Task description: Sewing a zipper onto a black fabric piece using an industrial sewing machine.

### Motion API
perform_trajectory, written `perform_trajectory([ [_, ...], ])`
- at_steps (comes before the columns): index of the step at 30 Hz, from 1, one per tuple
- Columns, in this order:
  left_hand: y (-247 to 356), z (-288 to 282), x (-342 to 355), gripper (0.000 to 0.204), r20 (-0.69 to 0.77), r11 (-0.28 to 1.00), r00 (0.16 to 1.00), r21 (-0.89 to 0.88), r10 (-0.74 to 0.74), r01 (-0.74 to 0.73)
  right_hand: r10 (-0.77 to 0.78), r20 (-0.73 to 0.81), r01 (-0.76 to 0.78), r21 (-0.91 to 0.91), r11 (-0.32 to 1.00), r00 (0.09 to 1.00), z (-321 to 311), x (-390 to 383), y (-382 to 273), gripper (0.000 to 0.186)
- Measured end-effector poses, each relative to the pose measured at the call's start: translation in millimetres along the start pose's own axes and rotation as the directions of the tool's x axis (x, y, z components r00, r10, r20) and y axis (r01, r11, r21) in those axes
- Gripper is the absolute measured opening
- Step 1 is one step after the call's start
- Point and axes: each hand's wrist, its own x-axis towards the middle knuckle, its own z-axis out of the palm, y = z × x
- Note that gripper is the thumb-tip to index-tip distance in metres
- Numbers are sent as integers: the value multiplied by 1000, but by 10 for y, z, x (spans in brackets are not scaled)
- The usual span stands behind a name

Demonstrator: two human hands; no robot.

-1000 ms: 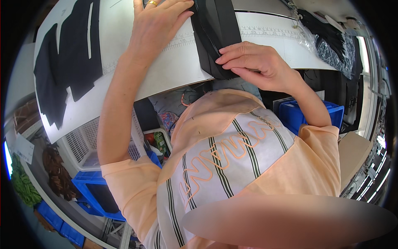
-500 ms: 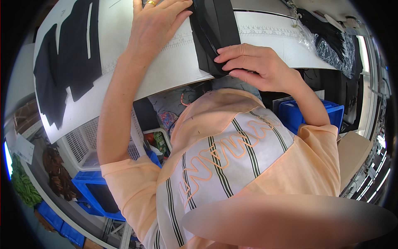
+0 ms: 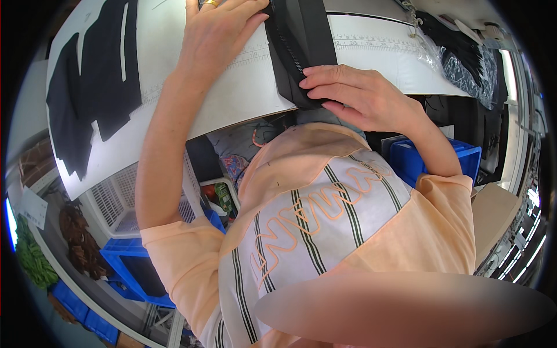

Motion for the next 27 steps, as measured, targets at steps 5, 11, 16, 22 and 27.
perform_trajectory([
  [5, -5, -4, -9, 22, 16, 1000, 1000, -14, -12, 12, -35, -44, 36, 4, 999, 998, 45, -8, 68, 26],
  [11, 2, 8, -1, 22, -1, 999, 1000, 44, 11, -11, -150, -159, 128, -139, 982, 976, 133, 41, -33, 19],
  [16, 6, 9, 4, 22, -7, 1000, 1000, 23, 12, -12, -262, -276, 166, -328, 930, 925, 291, 118, -190, 14],
  [22, -9, 5, 8, 22, -24, 999, 999, 16, 41, -40, -210, -264, 120, -322, 939, 941, 319, 60, -173, 14],
  [27, 7, -2, 22, 20, -14, 999, 1000, -37, 23, -24, -223, -250, 136, -323, 937, 942, 348, 3, -111, 14],
])
